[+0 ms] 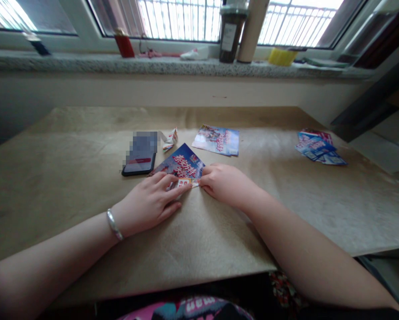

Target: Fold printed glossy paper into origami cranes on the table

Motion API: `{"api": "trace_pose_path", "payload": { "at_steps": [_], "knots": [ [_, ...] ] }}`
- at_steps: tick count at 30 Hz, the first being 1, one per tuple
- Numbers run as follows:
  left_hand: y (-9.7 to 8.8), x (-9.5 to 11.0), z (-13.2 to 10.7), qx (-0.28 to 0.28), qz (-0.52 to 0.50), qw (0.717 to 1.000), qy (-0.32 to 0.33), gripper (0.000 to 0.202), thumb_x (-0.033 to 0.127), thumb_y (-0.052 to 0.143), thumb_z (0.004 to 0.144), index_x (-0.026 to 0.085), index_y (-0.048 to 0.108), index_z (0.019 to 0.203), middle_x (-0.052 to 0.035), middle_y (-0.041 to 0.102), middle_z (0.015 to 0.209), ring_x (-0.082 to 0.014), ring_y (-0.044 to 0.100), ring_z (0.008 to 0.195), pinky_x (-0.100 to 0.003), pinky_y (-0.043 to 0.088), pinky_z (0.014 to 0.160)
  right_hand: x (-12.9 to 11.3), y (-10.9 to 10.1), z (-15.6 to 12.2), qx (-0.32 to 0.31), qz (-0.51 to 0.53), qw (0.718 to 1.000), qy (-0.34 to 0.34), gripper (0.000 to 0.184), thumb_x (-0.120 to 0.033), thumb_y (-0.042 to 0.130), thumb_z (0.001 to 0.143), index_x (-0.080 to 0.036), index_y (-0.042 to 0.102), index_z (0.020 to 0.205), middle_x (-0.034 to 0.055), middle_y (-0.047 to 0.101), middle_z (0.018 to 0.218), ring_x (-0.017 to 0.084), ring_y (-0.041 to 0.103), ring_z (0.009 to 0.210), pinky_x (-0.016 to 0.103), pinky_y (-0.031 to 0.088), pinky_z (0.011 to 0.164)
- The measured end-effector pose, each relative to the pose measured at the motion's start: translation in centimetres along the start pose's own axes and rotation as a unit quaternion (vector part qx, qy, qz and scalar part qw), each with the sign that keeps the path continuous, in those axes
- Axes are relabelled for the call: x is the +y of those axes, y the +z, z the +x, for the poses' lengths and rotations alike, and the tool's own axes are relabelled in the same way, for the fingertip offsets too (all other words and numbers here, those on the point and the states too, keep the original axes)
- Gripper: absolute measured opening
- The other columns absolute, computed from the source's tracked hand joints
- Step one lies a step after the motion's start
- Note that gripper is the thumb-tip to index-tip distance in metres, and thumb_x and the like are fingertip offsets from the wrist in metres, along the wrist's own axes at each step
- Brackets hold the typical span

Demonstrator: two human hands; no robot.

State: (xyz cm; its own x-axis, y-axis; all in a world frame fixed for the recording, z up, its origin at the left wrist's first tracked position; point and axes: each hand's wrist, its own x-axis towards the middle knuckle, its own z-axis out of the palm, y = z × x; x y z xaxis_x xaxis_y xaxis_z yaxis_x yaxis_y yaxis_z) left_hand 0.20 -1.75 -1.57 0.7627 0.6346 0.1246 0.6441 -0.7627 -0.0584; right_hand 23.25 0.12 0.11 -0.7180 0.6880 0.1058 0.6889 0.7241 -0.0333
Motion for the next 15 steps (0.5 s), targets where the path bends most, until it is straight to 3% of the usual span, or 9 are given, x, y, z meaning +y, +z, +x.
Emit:
{"api": "trace_pose_path", "payload": {
  "at_steps": [8, 15],
  "knots": [
    [0.03, -0.17, 0.09, 0.001, -0.008, 1.000, 0.006, 0.044, 0.041, 0.043, 0.092, 0.024, 0.046, 0.132, -0.0108, 0.053, 0.111, -0.0266, 0.046, 0.105, -0.043, 0.040, 0.092, -0.17, 0.85, 0.06, 0.033, 0.018, 0.998, -0.045, 0.021, -0.016, 0.049, 0.087, -0.018, 0.071, 0.089, 0.0072, 0.067, 0.089, 0.017, 0.059, 0.083, 0.028, 0.044, 0.074],
    [0.24, -0.11, 0.00, 0.015, 0.008, 1.000, 0.022, 0.045, 0.040, 0.041, 0.093, 0.021, 0.045, 0.133, -0.0104, 0.053, 0.122, -0.0285, 0.045, 0.110, -0.044, 0.040, 0.094, -0.40, 0.76, 0.34, 0.029, 0.032, 0.998, -0.039, 0.022, -0.018, 0.049, 0.087, -0.019, 0.070, 0.080, 0.0059, 0.067, 0.088, 0.015, 0.059, 0.079, 0.027, 0.043, 0.074]
  ]
}}
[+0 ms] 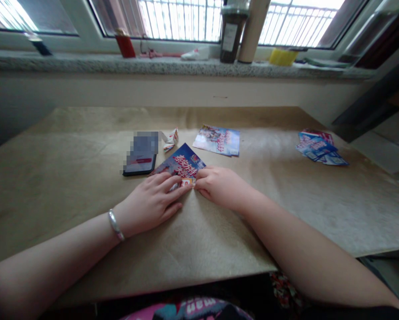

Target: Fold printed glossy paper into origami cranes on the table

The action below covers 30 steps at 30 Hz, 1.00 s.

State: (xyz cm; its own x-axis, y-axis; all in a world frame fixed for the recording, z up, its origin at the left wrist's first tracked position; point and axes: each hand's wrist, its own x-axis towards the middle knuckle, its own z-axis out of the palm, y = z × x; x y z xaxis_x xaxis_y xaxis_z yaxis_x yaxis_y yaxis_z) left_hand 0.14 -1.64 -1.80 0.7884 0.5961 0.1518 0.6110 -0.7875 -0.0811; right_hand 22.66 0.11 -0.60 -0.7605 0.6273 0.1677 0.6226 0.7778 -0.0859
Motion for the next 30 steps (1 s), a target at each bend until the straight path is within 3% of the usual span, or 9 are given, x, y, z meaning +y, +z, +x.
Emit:
{"api": "trace_pose_path", "payload": {
  "at_steps": [4, 12, 21, 30],
  "knots": [
    [0.0, -0.2, 0.1, 0.006, -0.017, 0.999, 0.032, 0.043, 0.035, 0.043, 0.093, 0.015, 0.046, 0.131, -0.0108, 0.057, 0.118, -0.0256, 0.048, 0.107, -0.041, 0.041, 0.093, 0.2, 0.1, 0.0, -0.004, 0.010, 1.000, 0.001, 0.021, -0.016, 0.049, 0.086, -0.019, 0.069, 0.080, 0.0055, 0.067, 0.089, 0.015, 0.059, 0.080, 0.027, 0.043, 0.075],
    [-0.1, -0.5, 0.2, 0.012, -0.045, 0.998, 0.028, 0.040, 0.033, 0.047, 0.091, 0.022, 0.049, 0.129, -0.0090, 0.056, 0.117, -0.0253, 0.047, 0.106, -0.041, 0.043, 0.091, 0.5, 0.4, -0.1, 0.017, 0.001, 1.000, -0.019, 0.020, -0.019, 0.050, 0.085, -0.021, 0.069, 0.091, 0.0048, 0.067, 0.089, 0.016, 0.058, 0.080, 0.026, 0.042, 0.071],
    [-0.1, -0.3, 0.2, 0.015, -0.052, 0.998, 0.021, 0.037, 0.031, 0.045, 0.091, 0.020, 0.051, 0.126, -0.0108, 0.056, 0.116, -0.0258, 0.047, 0.107, -0.042, 0.043, 0.091, 0.4, 0.2, 0.3, 0.011, -0.047, 0.998, -0.039, 0.021, -0.020, 0.047, 0.086, -0.019, 0.066, 0.077, 0.0041, 0.065, 0.083, 0.015, 0.056, 0.075, 0.026, 0.038, 0.065],
    [-0.1, -0.2, 0.2, 0.005, -0.053, 0.998, 0.016, 0.036, 0.030, 0.046, 0.091, 0.022, 0.051, 0.125, -0.0084, 0.055, 0.117, -0.0255, 0.046, 0.106, -0.042, 0.043, 0.093, 1.1, -0.2, -0.3, -0.012, -0.056, 0.998, -0.002, 0.018, -0.019, 0.050, 0.083, -0.020, 0.065, 0.073, 0.0025, 0.066, 0.083, 0.013, 0.055, 0.071, 0.026, 0.033, 0.061]
  ]
}}
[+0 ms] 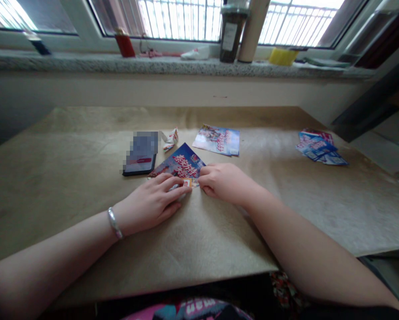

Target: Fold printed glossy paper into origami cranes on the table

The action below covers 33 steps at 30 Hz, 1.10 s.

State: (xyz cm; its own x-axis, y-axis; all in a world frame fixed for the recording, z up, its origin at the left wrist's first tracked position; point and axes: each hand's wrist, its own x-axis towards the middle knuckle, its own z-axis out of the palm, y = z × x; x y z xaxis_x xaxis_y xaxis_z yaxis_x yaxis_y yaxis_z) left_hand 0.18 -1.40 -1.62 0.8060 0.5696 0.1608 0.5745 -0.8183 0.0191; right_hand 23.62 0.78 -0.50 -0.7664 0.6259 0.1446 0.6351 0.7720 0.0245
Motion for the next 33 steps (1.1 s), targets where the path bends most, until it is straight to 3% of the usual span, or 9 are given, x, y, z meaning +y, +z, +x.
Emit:
{"api": "trace_pose_path", "payload": {
  "at_steps": [16, 24, 33],
  "knots": [
    [0.1, -0.1, 0.0, 0.000, 0.008, 1.000, 0.003, 0.036, 0.031, 0.047, 0.090, 0.021, 0.052, 0.125, -0.0087, 0.055, 0.116, -0.0251, 0.046, 0.105, -0.041, 0.043, 0.092, 0.3, -1.4, -0.4, -0.057, -0.017, 0.997, 0.049, 0.017, -0.016, 0.053, 0.079, -0.022, 0.068, 0.072, 0.0004, 0.067, 0.083, 0.012, 0.057, 0.070, 0.025, 0.031, 0.056],
    [0.3, -0.2, -0.1, -0.005, 0.010, 1.000, 0.003, 0.035, 0.032, 0.044, 0.091, 0.021, 0.052, 0.124, -0.0082, 0.055, 0.116, -0.0257, 0.047, 0.104, -0.041, 0.043, 0.093, 0.8, -2.1, -0.9, -0.087, -0.043, 0.989, 0.109, 0.017, -0.016, 0.055, 0.078, -0.024, 0.069, 0.072, -0.0028, 0.069, 0.090, 0.010, 0.060, 0.070, 0.023, 0.027, 0.051],
    [0.3, -0.3, -0.2, -0.002, 0.009, 1.000, 0.007, 0.036, 0.031, 0.046, 0.091, 0.021, 0.052, 0.125, -0.0082, 0.055, 0.116, -0.0257, 0.047, 0.104, -0.041, 0.044, 0.092, 2.1, -2.2, -1.6, -0.119, -0.032, 0.986, 0.117, 0.018, -0.015, 0.057, 0.076, -0.027, 0.070, 0.074, -0.0066, 0.071, 0.089, 0.011, 0.063, 0.075, 0.024, 0.030, 0.052]
  ]
}}
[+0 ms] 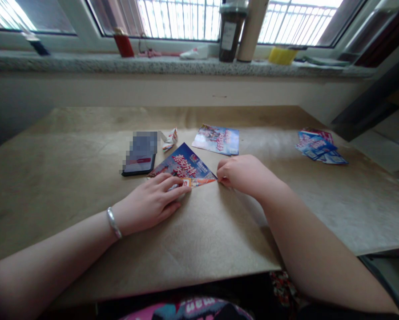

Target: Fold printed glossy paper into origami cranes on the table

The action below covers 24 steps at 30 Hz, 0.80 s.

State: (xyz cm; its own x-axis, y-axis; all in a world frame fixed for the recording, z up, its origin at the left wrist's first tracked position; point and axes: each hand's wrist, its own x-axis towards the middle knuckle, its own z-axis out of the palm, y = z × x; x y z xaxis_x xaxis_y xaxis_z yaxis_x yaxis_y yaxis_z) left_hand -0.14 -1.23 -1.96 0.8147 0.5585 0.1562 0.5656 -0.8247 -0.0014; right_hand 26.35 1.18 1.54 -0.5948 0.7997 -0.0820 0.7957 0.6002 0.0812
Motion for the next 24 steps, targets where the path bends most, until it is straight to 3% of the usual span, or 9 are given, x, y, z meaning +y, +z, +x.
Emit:
{"api": "trace_pose_path", "payload": {
  "at_steps": [7, 13, 18, 24],
  "knots": [
    [0.1, 0.0, 0.0, 0.006, 0.000, 1.000, 0.002, 0.036, 0.032, 0.045, 0.091, 0.021, 0.052, 0.125, -0.0083, 0.055, 0.115, -0.0259, 0.047, 0.104, -0.042, 0.044, 0.092, 0.3, 0.3, -0.1, 0.014, 0.003, 1.000, 0.007, 0.017, -0.016, 0.056, 0.076, -0.026, 0.069, 0.071, -0.0055, 0.071, 0.087, 0.011, 0.061, 0.070, 0.024, 0.029, 0.052],
    [0.2, -0.1, 0.1, 0.009, 0.000, 1.000, 0.002, 0.037, 0.032, 0.045, 0.091, 0.022, 0.051, 0.126, -0.0083, 0.055, 0.115, -0.0260, 0.046, 0.105, -0.041, 0.043, 0.092, -0.8, 0.3, 0.1, 0.083, 0.016, 0.996, 0.000, 0.014, -0.020, 0.053, 0.079, -0.023, 0.066, 0.076, -0.0010, 0.068, 0.085, 0.013, 0.059, 0.070, 0.024, 0.034, 0.057],
    [0.0, 0.1, 0.2, 0.009, -0.004, 1.000, 0.002, 0.037, 0.032, 0.046, 0.091, 0.022, 0.051, 0.126, -0.0082, 0.055, 0.116, -0.0256, 0.046, 0.105, -0.041, 0.043, 0.093, -1.7, 1.1, 0.7, 0.126, 0.069, 0.988, -0.063, 0.015, -0.021, 0.054, 0.081, -0.023, 0.069, 0.084, 0.0015, 0.068, 0.086, 0.015, 0.059, 0.079, 0.026, 0.040, 0.069],
    [0.2, 0.1, 0.1, 0.009, -0.004, 1.000, -0.001, 0.039, 0.033, 0.045, 0.091, 0.022, 0.049, 0.128, -0.0086, 0.053, 0.119, -0.0260, 0.045, 0.108, -0.042, 0.041, 0.095, -2.7, 2.6, 1.6, 0.142, 0.113, 0.974, -0.137, 0.021, -0.018, 0.051, 0.085, -0.023, 0.070, 0.091, 0.0034, 0.068, 0.090, 0.015, 0.059, 0.081, 0.026, 0.043, 0.072]
  ]
}}
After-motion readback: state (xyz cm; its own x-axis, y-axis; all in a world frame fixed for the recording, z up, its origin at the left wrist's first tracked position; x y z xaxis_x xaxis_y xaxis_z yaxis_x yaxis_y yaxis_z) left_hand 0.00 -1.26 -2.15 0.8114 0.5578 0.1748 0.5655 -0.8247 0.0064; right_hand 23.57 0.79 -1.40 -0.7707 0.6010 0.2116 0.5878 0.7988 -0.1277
